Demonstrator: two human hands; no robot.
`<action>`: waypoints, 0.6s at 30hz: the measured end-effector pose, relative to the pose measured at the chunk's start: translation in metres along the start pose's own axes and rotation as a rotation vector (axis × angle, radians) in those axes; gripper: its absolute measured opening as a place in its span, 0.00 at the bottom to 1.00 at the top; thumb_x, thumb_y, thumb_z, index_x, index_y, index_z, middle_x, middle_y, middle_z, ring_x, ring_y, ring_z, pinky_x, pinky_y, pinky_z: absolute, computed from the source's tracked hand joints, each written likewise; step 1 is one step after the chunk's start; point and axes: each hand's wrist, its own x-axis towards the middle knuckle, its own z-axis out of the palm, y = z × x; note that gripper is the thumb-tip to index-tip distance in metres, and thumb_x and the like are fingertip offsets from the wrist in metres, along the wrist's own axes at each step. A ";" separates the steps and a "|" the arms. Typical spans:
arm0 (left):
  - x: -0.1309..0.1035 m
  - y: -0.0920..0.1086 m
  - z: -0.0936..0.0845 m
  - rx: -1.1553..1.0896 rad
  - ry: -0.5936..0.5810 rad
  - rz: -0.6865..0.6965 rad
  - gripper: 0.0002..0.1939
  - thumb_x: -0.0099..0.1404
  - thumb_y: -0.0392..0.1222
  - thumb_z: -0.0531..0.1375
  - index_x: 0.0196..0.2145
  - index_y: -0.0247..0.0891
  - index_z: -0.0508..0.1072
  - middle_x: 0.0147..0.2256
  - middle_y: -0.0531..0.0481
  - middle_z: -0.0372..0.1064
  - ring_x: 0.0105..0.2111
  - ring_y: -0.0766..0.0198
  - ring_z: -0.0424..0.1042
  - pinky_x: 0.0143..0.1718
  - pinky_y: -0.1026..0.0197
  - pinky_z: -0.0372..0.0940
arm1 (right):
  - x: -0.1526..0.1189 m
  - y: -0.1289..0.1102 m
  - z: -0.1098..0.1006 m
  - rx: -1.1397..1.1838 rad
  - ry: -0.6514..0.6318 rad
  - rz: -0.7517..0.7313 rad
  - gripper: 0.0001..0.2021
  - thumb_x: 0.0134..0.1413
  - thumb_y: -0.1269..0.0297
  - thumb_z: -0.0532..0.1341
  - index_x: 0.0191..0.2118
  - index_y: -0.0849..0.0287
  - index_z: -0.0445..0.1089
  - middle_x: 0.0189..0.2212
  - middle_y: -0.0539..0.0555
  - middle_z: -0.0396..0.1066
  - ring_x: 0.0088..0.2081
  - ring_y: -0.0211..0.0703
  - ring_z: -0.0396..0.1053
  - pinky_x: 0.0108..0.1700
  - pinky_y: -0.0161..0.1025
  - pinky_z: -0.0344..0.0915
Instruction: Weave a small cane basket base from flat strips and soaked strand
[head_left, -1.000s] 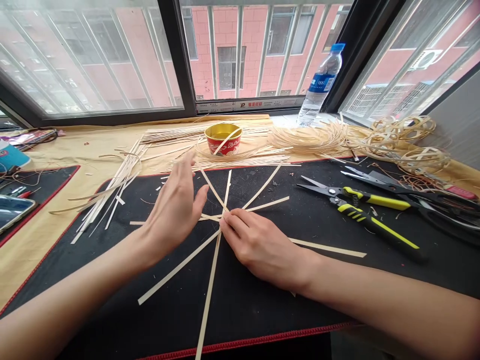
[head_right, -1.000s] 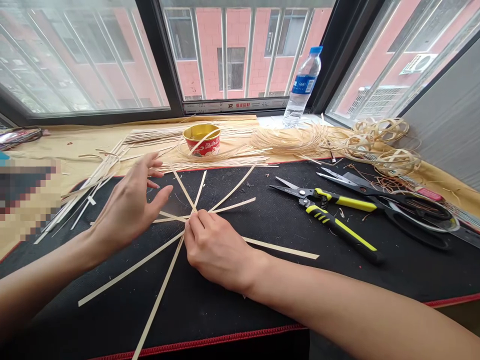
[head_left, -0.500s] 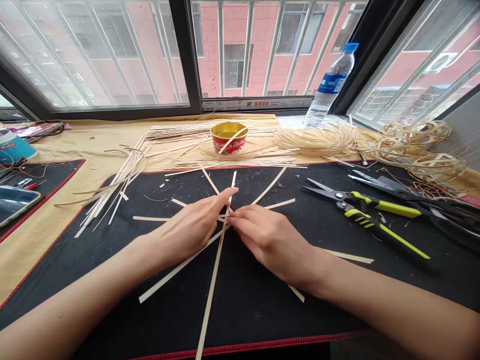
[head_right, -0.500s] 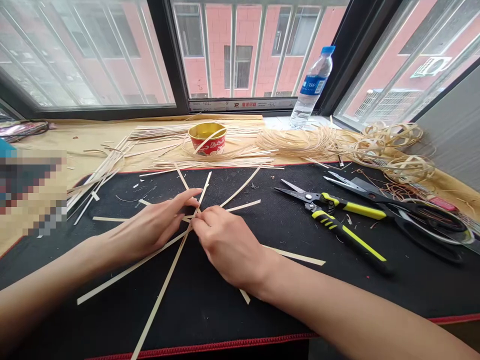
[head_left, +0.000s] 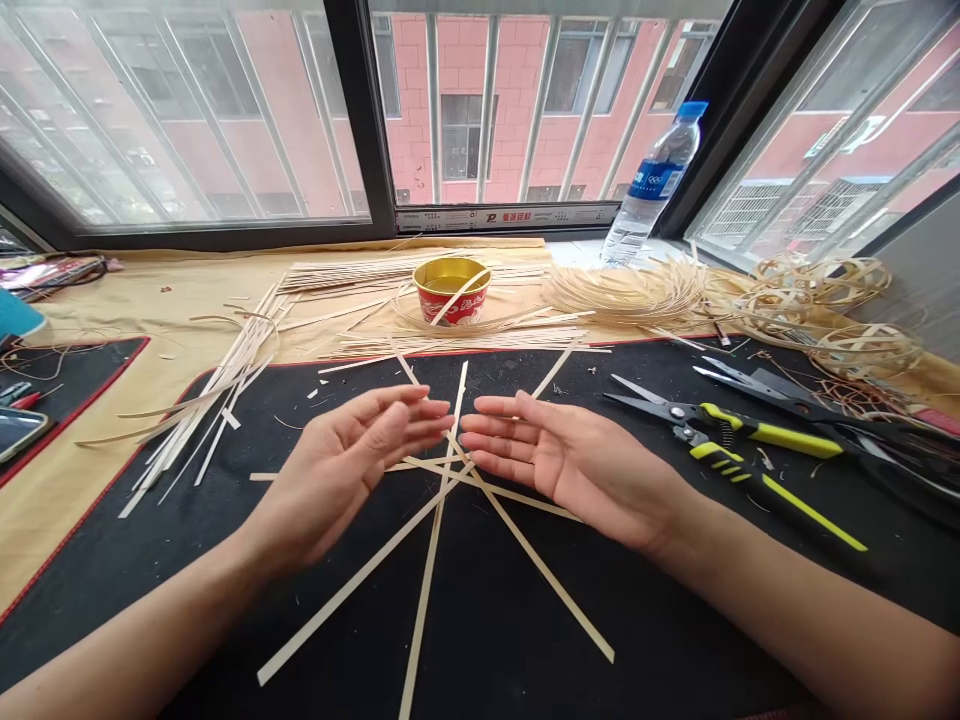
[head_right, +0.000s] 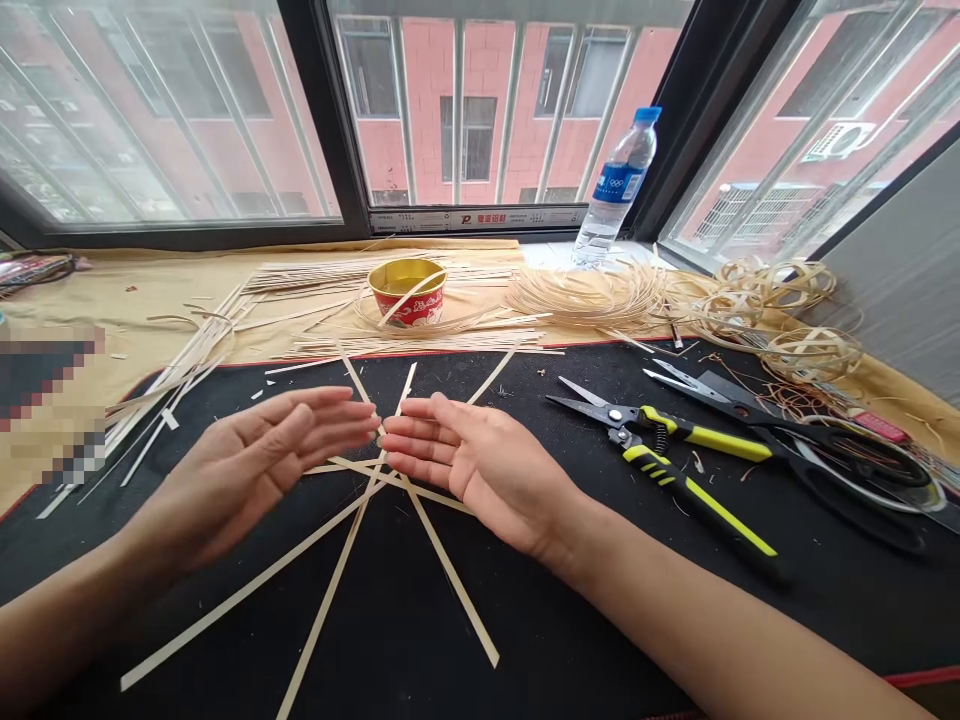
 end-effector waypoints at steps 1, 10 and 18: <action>0.000 0.003 0.001 -0.124 -0.013 -0.085 0.17 0.68 0.45 0.56 0.47 0.29 0.70 0.46 0.37 0.75 0.48 0.53 0.74 0.53 0.54 0.69 | 0.001 -0.002 0.000 0.062 0.009 0.038 0.14 0.67 0.64 0.51 0.43 0.69 0.71 0.41 0.65 0.76 0.41 0.45 0.77 0.48 0.42 0.72; -0.001 0.010 0.002 -0.363 0.043 -0.281 0.17 0.71 0.41 0.50 0.43 0.26 0.74 0.45 0.33 0.75 0.45 0.50 0.76 0.49 0.53 0.70 | 0.003 -0.006 -0.002 0.098 -0.020 0.055 0.20 0.69 0.64 0.48 0.38 0.70 0.74 0.36 0.64 0.78 0.40 0.47 0.78 0.48 0.45 0.72; -0.009 0.004 0.003 -0.048 0.000 -0.097 0.14 0.61 0.42 0.64 0.43 0.33 0.74 0.42 0.41 0.76 0.41 0.56 0.77 0.44 0.59 0.71 | 0.005 0.001 -0.008 -0.083 -0.101 -0.016 0.13 0.52 0.58 0.67 0.27 0.65 0.75 0.26 0.55 0.77 0.28 0.36 0.75 0.34 0.31 0.73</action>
